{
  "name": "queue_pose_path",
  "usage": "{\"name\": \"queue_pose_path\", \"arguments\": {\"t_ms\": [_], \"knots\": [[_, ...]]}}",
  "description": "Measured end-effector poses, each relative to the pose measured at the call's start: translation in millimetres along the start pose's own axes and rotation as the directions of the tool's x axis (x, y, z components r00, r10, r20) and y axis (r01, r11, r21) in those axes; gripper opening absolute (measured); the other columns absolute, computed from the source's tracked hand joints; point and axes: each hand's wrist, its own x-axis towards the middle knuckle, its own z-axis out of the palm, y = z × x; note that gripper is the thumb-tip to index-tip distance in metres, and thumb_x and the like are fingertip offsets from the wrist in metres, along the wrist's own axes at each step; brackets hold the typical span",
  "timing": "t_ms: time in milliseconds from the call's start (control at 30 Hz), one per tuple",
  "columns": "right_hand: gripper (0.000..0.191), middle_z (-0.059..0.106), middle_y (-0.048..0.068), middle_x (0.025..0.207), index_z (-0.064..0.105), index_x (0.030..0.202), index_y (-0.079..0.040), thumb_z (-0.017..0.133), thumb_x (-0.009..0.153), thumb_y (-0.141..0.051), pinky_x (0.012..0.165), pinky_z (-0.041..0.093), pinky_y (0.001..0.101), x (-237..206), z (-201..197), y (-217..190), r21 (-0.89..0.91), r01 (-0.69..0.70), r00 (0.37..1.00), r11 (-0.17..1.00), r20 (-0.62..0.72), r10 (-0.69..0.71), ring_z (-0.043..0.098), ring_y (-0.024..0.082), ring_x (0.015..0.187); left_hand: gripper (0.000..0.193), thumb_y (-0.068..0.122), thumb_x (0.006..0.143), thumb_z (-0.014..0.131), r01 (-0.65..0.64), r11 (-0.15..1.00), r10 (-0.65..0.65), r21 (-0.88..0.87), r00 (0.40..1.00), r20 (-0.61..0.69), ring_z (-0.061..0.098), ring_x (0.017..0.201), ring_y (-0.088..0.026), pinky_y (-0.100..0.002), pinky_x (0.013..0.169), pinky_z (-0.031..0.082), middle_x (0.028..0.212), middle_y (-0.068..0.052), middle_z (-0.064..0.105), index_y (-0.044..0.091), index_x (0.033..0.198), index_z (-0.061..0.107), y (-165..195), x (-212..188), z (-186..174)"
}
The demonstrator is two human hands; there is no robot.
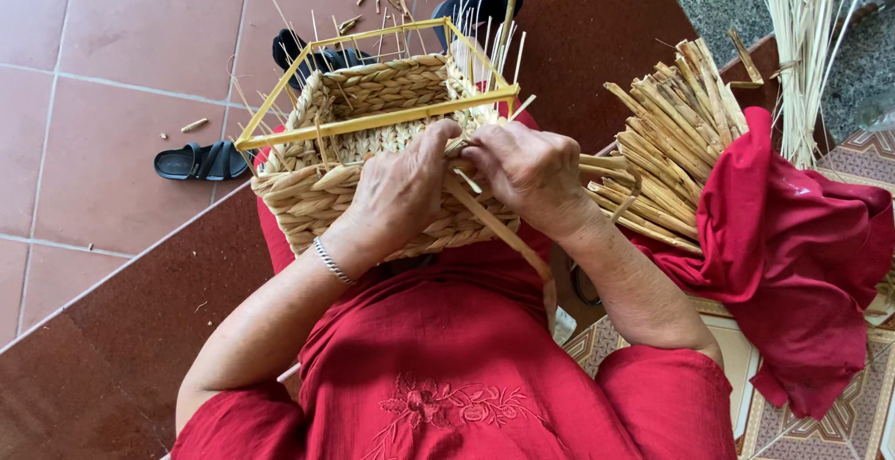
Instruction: The person sits on the floor weaving a water hyacinth basket around a bamboo frame, threading and tucking woven strands along the rim and sides, and pulling in new strands from a pile beside them to continue the weave.
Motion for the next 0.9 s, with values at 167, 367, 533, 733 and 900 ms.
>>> {"name": "queue_pose_path", "arguments": {"t_ms": [167, 367, 533, 733, 900], "knots": [[0.018, 0.070, 0.007, 0.080, 0.070, 0.100, -0.008, 0.078, 0.095, -0.024, 0.056, 0.055, 0.0335, -4.5, -6.0, 3.4, 0.127, -0.023, 0.999, 0.992, 0.040, 0.018, 0.070, 0.022, 0.065, 0.033, 0.003, 0.091, 0.067, -0.135, 0.986, 0.145, 0.100, 0.985, -0.097, 0.069, 0.089, -0.029, -0.042, 0.069, 0.058, 0.106, -0.014, 0.061, 0.006, 0.120, 0.050, 5.2, -7.7, 1.1], [0.019, 0.070, 0.007, 0.074, 0.060, 0.090, -0.008, 0.073, 0.100, -0.019, 0.050, 0.052, 0.0346, -3.4, 11.1, 5.9, -0.055, -0.064, 0.998, 0.996, 0.025, 0.065, 0.069, 0.020, 0.059, 0.042, 0.012, 0.086, 0.073, -0.198, 0.979, 0.205, 0.052, 0.958, -0.199, 0.060, 0.099, -0.032, -0.040, 0.073, 0.058, 0.112, -0.018, 0.053, -0.001, 0.123, 0.059, 7.0, -7.9, -3.7], [0.022, 0.067, 0.007, 0.065, 0.064, 0.092, -0.008, 0.079, 0.096, -0.024, 0.048, 0.051, 0.0358, -1.8, 5.6, 2.1, -0.022, -0.119, 0.992, 0.993, 0.032, 0.119, 0.068, 0.023, 0.054, 0.025, 0.002, 0.091, 0.068, -0.245, 0.947, 0.248, 0.208, 0.969, 0.011, 0.060, 0.090, -0.026, -0.038, 0.070, 0.056, 0.110, -0.015, 0.056, -0.006, 0.114, 0.065, 4.3, -4.3, 4.8], [0.029, 0.068, 0.007, 0.072, 0.064, 0.094, -0.009, 0.082, 0.092, -0.031, 0.054, 0.054, 0.0346, 3.6, -4.7, -0.5, 0.061, -0.073, 0.997, 0.995, -0.003, 0.073, 0.069, 0.022, 0.061, 0.022, 0.004, 0.094, 0.066, -0.244, 0.952, 0.277, 0.183, 0.943, -0.183, 0.062, 0.103, -0.031, -0.042, 0.087, 0.055, 0.122, -0.016, 0.055, -0.006, 0.114, 0.063, -2.1, -18.2, 8.7], [0.032, 0.066, 0.004, 0.070, 0.063, 0.086, -0.011, 0.083, 0.094, -0.035, 0.052, 0.051, 0.0347, 0.8, 5.8, 2.6, -0.032, -0.062, 0.998, 0.998, -0.007, 0.061, 0.066, 0.020, 0.059, 0.026, 0.006, 0.092, 0.064, -0.310, 0.933, 0.342, 0.181, 0.922, -0.184, 0.063, 0.103, -0.030, -0.040, 0.086, 0.056, 0.122, -0.017, 0.058, -0.004, 0.116, 0.061, -6.2, -18.9, 9.6]]}}
